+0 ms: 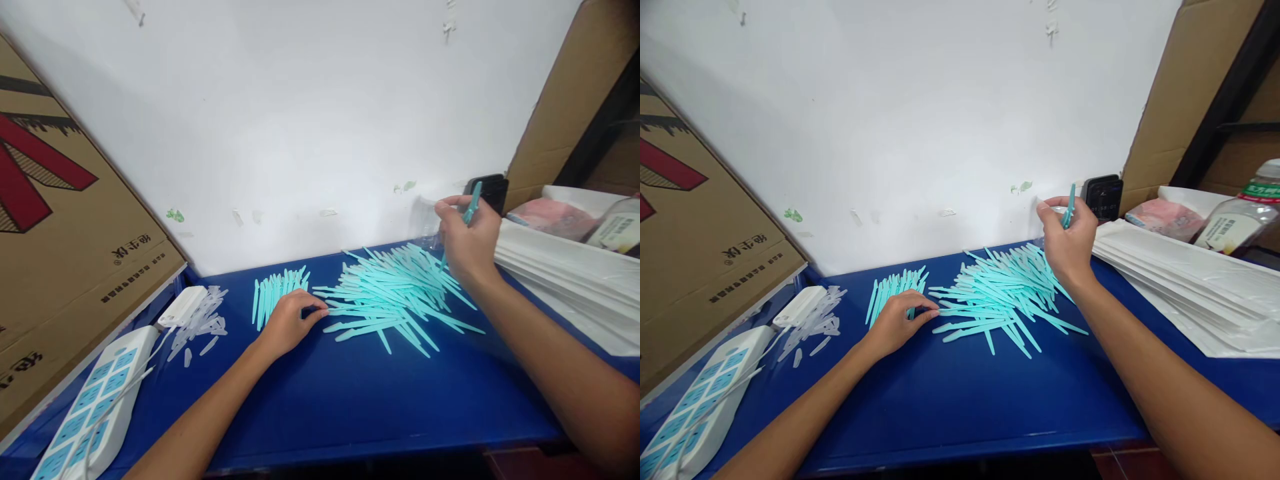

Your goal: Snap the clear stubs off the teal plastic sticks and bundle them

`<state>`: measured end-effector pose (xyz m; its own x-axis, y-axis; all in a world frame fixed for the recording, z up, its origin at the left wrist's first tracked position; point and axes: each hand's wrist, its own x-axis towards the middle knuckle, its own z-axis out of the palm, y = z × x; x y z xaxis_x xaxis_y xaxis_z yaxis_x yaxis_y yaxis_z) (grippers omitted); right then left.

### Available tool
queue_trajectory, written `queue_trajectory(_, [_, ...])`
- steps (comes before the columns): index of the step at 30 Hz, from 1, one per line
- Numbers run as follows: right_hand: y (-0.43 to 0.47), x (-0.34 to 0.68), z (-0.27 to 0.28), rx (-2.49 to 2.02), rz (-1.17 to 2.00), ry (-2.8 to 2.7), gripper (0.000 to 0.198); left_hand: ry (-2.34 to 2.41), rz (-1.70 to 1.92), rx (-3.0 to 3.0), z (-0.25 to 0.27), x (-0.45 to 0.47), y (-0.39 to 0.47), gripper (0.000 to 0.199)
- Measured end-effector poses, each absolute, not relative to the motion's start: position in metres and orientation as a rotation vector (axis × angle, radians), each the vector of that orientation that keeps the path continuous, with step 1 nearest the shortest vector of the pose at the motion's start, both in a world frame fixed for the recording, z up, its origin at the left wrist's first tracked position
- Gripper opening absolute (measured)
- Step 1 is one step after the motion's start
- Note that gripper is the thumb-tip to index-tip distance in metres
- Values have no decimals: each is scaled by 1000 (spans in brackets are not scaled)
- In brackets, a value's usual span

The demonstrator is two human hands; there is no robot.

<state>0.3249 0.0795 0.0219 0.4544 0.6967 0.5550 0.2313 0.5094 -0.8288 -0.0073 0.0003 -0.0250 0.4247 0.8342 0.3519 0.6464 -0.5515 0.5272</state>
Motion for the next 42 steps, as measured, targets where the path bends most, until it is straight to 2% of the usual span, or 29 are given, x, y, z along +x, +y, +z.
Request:
queue_trajectory(3, [91,338,20,-1109,201,-994,23,1251,828,2389,-28,-9,2,15])
queue_trajectory(6, [100,349,16,-1177,170,-943,19,1213,838,2401,-30,-9,2,16])
queue_trajectory(12, [121,361,-9,-1278,239,-855,13,1164,839,2419,-30,-3,-1,15])
queue_trajectory(22, [126,348,-48,-1500,300,-965,16,1223,850,2473,-23,-11,-1,15])
queue_trajectory(30, [120,350,-37,-1481,304,-1329,30,1283,1043,2500,-16,-17,2,19])
queue_trajectory(34, [107,339,-22,-1348,313,-1566,44,1389,1231,2511,-9,-31,9,20])
queue_trajectory(38, [86,320,-6,-1167,474,-1765,52,1640,1303,2533,3,-62,20,24])
queue_trajectory(42, [69,304,3,-1129,730,-1815,55,2044,1138,2505,12,-96,31,31])
